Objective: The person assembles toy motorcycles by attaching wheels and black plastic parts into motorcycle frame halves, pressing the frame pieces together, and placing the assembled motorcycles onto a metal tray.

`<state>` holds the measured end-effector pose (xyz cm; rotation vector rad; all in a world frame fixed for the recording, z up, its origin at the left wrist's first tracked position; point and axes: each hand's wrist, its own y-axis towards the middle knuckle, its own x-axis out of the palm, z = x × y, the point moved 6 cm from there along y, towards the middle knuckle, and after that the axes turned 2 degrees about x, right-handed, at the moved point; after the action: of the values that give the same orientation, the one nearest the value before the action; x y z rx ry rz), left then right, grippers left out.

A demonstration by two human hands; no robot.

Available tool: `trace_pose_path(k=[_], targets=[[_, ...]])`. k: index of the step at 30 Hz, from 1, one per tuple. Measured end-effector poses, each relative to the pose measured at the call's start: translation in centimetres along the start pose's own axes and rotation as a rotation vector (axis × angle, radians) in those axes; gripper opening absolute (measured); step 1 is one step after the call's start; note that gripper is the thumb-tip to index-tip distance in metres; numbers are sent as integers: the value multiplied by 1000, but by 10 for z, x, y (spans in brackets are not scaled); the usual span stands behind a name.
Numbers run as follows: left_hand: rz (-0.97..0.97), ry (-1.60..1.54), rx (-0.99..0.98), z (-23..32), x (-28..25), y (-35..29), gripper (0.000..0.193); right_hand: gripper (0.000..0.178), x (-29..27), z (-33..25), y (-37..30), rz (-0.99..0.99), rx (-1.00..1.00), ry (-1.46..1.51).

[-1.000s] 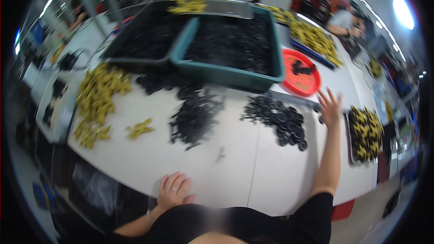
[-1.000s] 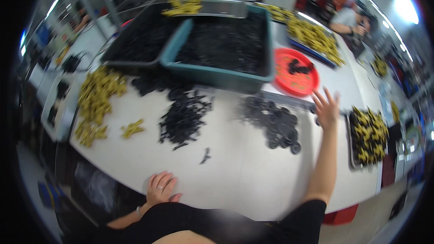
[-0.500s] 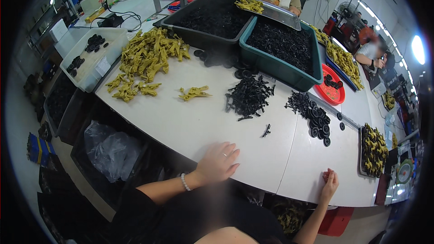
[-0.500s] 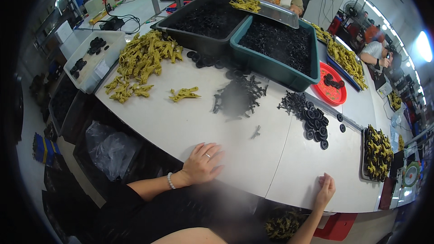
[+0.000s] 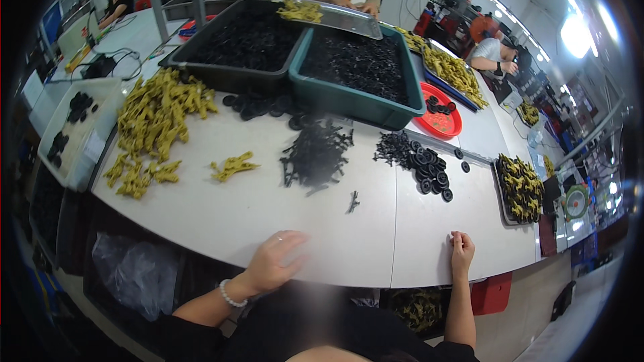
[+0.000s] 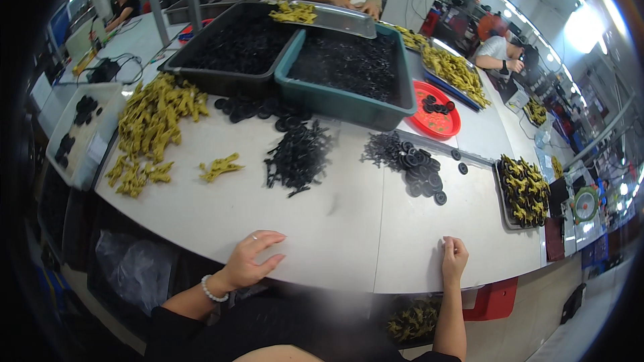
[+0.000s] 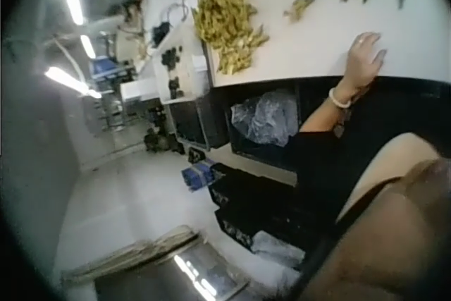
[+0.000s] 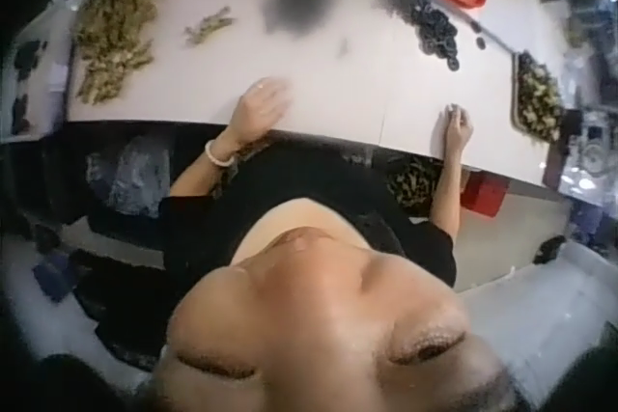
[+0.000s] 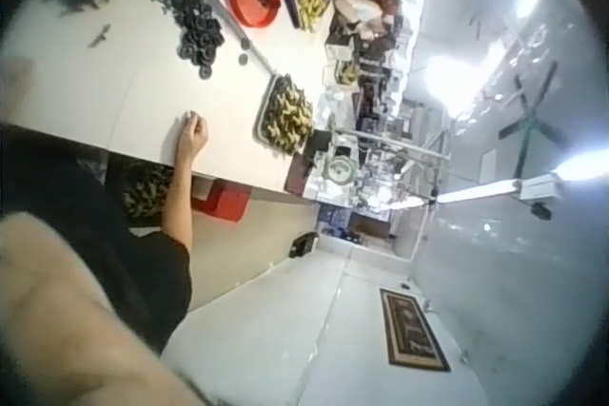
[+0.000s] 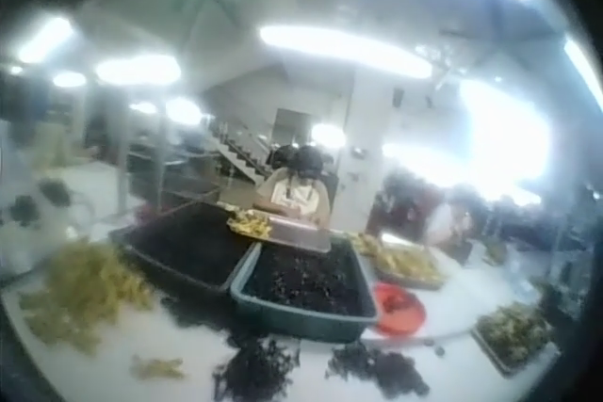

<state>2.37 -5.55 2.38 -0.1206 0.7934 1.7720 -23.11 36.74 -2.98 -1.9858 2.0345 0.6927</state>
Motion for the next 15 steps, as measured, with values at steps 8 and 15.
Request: trace_pose_path(k=[8,15], targets=[[-257,-86,-152,-15,13,59,33,18,-1,-16,-5,3,-62,-127],[-465,-132,-90,-11,27,129,34,14,3,-30,-3,-6,-98,-179]])
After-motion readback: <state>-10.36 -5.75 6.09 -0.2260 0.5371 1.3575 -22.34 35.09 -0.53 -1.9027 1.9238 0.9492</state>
